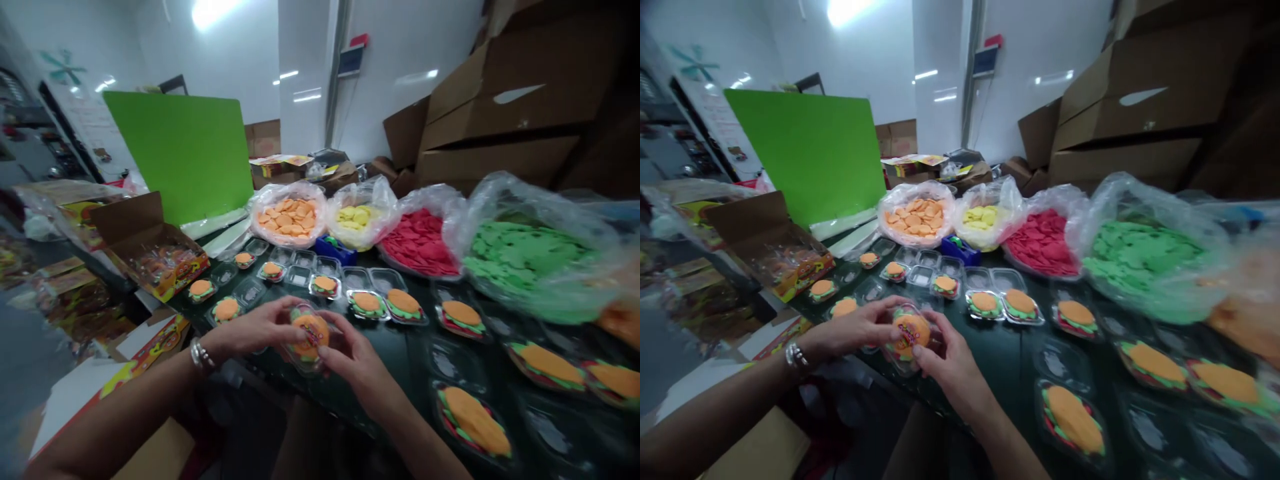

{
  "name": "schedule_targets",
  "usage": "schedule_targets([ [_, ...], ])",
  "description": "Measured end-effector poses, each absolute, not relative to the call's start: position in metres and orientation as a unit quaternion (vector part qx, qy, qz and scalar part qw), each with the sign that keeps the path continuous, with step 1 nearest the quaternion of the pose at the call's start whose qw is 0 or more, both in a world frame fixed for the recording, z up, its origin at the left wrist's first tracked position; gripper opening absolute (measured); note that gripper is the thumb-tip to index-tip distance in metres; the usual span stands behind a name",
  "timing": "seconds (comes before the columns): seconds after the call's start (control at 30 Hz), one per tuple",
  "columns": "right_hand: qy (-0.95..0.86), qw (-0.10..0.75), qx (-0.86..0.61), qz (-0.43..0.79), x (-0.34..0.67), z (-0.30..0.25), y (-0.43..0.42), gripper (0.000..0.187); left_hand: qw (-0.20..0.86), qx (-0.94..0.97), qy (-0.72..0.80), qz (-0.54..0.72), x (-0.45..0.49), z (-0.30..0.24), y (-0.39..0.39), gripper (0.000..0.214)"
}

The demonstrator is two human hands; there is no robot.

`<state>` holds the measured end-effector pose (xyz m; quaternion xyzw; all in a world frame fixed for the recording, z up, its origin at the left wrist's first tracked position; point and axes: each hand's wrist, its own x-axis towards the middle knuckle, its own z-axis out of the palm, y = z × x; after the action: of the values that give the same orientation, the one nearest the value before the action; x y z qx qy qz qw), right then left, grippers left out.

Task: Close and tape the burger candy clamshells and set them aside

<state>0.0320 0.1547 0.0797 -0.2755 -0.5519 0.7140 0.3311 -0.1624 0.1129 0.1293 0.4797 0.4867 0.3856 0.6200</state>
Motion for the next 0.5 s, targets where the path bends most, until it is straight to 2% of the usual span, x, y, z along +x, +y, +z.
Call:
schedule_targets([
  [0.1, -0.540, 0.358, -0.286, 0.706, 0.020, 0.081, 0.154, 0.057, 0.621, 0.415, 0.472, 0.469, -0.157, 0.123, 0.107, 0.063],
  [0.23, -0.502, 0.403, -0.316, 0.697, -0.012, 0.082, 0.151, 0.063, 0.571, 0.316, 0.410, 0.637, -0.147, 0.100, 0.103, 0.059],
  [0.37, -0.557, 0.388, -0.299, 0.670, -0.028, 0.087, 0.159, 0.062, 0.514, 0.339, 0.414, 0.670, -0.187, 0.102, 0.112, 0.050],
  [0.43, -0.592, 0.366, -0.309, 0.647, -0.018, 0.083, 0.166, 0.054, 0.401, 0.382, 0.505, 0.662, -0.239, 0.120, 0.118, 0.043],
  [0.5, -0.622, 0.354, -0.329, 0.617, 0.000, 0.071, 0.173, 0.042, 0.164, 0.417, 0.672, 0.589, -0.307, 0.145, 0.123, 0.039],
])
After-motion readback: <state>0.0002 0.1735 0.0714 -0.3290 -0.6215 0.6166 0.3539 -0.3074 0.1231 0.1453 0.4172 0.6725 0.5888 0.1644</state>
